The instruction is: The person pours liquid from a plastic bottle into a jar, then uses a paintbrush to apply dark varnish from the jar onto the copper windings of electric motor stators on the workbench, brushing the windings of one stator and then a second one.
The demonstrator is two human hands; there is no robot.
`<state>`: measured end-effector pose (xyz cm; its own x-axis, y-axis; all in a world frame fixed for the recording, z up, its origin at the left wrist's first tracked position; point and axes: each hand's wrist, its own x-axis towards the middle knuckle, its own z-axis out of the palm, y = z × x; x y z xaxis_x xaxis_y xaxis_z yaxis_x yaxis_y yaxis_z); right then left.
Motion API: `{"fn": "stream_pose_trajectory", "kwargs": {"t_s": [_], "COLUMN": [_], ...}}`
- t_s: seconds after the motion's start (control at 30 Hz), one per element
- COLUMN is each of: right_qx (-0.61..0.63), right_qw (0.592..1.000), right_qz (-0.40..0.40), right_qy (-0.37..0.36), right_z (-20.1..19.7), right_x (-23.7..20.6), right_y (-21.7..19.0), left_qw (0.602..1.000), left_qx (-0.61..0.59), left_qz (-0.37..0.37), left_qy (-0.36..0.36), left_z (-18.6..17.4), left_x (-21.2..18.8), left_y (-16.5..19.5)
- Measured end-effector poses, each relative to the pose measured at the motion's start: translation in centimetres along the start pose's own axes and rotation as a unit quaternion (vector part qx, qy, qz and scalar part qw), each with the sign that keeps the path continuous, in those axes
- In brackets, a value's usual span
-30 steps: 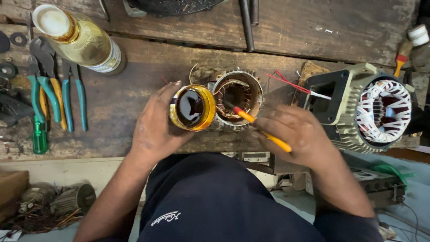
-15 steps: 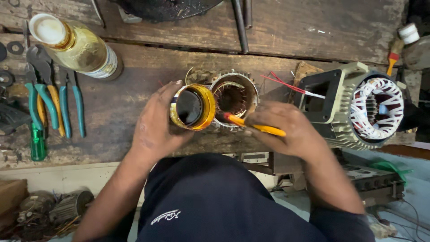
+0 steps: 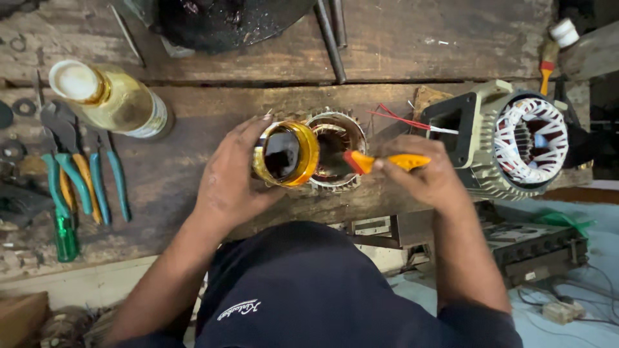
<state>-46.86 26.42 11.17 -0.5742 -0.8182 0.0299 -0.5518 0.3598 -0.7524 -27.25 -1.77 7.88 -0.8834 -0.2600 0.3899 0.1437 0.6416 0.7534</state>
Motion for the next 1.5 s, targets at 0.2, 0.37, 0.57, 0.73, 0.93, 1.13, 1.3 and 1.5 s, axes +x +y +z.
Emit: {"fn": "stream_pose_trajectory", "kwargs": {"t_s": [0.2,0.37,0.57,0.73,0.93,1.13,1.3,1.5], "right_qx": [0.300,0.258,0.055,-0.065,0.176,0.248,0.264,0.308], "right_qw": [0.892,0.880,0.958,0.955,0.895,0.867,0.865,0.838], "right_qz": [0.063,-0.068,0.034,0.023,0.115,0.093,0.093,0.058], "right_qy": [0.332,0.393,0.278,0.289,0.394,0.422,0.417,0.447], "right_z": [-1.5,0.0,4.5,5.3,4.9,4.2,3.6,3.3], "right_x": [-3.5,-5.9,-2.3,-0.7,-2.1,-3.6,-5.0,-6.1], "right_y": [0.5,-4.1,-8.3,-9.5,-8.2,-5.3,-3.6,-2.1], "left_qw": [0.999,0.995,0.989,0.986,0.986,0.987,0.988,0.988], "left_qx": [-0.022,-0.026,-0.047,-0.049,-0.052,-0.026,-0.020,-0.017], "left_qz": [0.037,0.052,0.090,0.108,0.105,0.091,0.087,0.092], "left_qy": [-0.032,-0.086,-0.111,-0.120,-0.123,-0.128,-0.129,-0.122], "left_z": [0.0,0.5,1.4,1.5,0.9,0.2,0.3,0.4], "left_x": [1.8,3.1,3.9,4.1,4.2,4.4,4.2,4.3], "left_y": [-0.6,-0.8,-0.4,-0.2,-0.6,-1.1,-1.3,-1.2]}}
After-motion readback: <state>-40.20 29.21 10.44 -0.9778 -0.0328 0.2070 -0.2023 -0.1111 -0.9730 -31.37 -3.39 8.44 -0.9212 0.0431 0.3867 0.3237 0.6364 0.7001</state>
